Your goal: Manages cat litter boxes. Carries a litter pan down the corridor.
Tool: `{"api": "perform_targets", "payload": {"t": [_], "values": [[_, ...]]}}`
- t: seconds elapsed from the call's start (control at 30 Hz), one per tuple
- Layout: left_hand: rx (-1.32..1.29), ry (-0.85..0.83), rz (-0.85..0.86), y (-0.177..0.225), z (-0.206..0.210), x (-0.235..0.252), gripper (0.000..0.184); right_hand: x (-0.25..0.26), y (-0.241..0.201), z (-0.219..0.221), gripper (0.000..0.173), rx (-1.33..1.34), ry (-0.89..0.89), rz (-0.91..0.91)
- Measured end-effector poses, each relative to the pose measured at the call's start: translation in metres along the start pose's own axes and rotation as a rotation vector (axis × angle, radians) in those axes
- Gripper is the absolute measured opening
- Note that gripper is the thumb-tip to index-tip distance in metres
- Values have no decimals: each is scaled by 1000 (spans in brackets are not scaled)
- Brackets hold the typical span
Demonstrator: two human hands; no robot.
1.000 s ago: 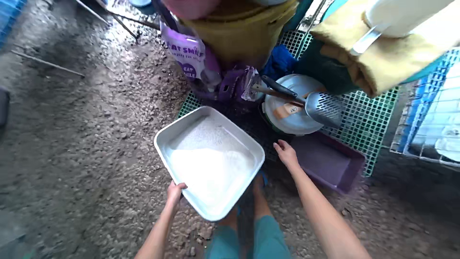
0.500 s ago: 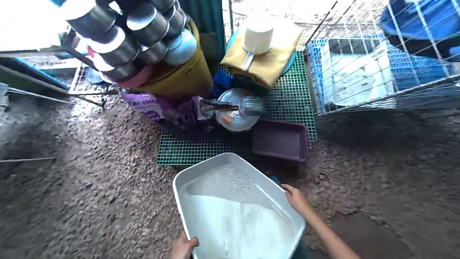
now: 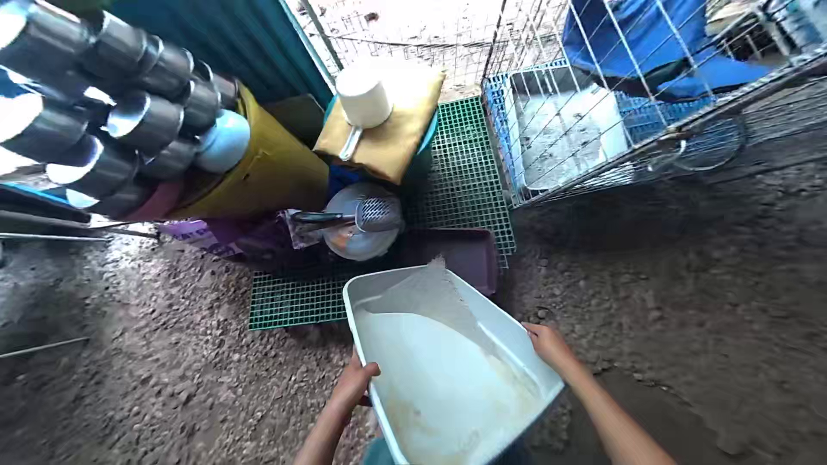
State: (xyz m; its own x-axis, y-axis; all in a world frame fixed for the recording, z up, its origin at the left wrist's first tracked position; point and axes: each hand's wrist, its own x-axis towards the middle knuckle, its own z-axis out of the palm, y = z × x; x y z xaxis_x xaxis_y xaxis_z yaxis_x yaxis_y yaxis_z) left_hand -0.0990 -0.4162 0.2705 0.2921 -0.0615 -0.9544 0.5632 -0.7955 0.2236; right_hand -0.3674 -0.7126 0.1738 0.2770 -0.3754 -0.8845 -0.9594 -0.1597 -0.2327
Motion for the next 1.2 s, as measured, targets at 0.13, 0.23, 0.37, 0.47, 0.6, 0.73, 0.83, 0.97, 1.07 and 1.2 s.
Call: {"api": "perform_targets", "payload": {"t": [0.13, 0.23, 0.37, 0.47, 0.6, 0.73, 0.83, 0.97, 1.07, 1.2], "values": [[37, 62, 1, 32, 22, -8, 77, 11, 15, -21, 42, -15, -54, 4], [50, 97, -37, 51, 30, -2, 62, 24, 12, -33, 40, -92, -132, 0], [61, 111, -72, 62, 36, -3, 54, 27, 15, -42, 39, -48, -133, -2], [62, 113, -62, 56, 37, -9, 63, 16, 26, -29, 39, 50, -123, 35], [76, 153, -78, 66, 41, -9, 51, 20, 26, -36, 36, 32, -159, 39], [80, 134, -68, 59, 38, -19, 53, 8, 22, -41, 37, 23, -149, 63], [65, 138, -75, 55, 37, -18, 52, 7, 23, -40, 37, -6, -168, 65], [88, 139, -71, 62, 34, -18, 45, 8, 20, -43, 36, 4, -161, 52], [93, 130, -72, 60, 32, -23, 45, 1, 22, -32, 37, 14, -172, 68], [125, 140, -45, 68, 29, -20, 40, 3, 21, -36, 35, 35, -149, 47]]}}
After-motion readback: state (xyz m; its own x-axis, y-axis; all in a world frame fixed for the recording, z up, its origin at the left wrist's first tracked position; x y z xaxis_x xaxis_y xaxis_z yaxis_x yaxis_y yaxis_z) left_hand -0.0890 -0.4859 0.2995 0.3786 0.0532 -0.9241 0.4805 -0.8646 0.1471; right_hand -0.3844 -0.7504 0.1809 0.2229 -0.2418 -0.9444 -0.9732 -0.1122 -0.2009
